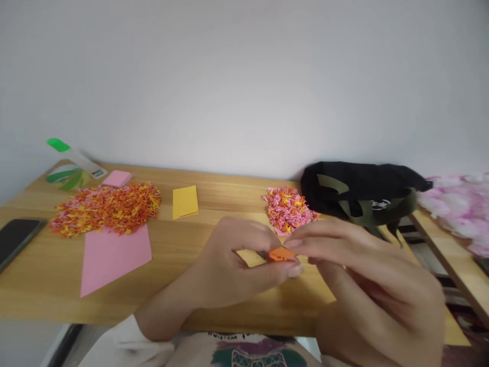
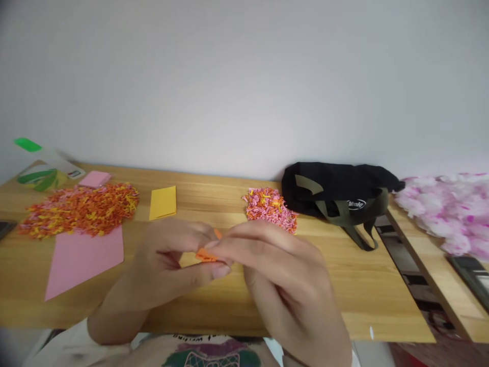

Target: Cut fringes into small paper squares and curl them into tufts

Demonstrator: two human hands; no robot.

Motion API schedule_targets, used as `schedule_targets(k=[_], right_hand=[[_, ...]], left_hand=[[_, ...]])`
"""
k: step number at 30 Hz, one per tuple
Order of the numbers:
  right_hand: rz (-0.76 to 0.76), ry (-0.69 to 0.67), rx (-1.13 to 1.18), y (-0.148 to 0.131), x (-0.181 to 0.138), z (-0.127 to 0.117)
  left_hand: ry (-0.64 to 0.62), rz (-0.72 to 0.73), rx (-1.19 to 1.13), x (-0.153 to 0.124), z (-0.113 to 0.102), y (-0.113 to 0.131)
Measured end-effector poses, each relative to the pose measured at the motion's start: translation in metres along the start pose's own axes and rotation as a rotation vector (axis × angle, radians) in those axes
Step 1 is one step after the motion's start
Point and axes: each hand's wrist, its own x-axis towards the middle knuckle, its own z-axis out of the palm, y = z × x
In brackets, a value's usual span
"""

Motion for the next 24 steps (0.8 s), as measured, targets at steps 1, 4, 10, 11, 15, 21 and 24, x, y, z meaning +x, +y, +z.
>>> schedule_targets(k=[1,4,10,11,15,21,24], right_hand=[[-0.027,-0.036,-0.019,0.0,0.001,-0.002],[-0.089,-0.069,-0.042,-0.003,0.005,-0.005],[-0.139,-0.082,-0.07,-0.004,0.005,-0.003],[-0.131,-0.073,-0.068,-0.004,0.004,-0.002],[-0.073,-0.017,0.029,-0.005,0.002,0.001],[0.099,0.174,0.154,-0.008,0.003,0.008],[0.178,0.214,0.262,-0.008,0.002,0.011]], left_hand=[[-0.012,-0.027,-0.032,0.0,-0.001,0.0],[-0.029,-0.087,-0.139,0.0,-0.002,0.0],[-0.103,-0.208,-0.279,0.0,-0.006,0.004],[-0.112,-0.215,-0.301,0.0,-0.007,0.005],[-0.138,-0.166,-0.382,-0.002,-0.009,0.008],[0.036,0.01,-0.204,-0.003,-0.005,0.008],[0.129,0.045,-0.054,-0.002,-0.005,0.007]])
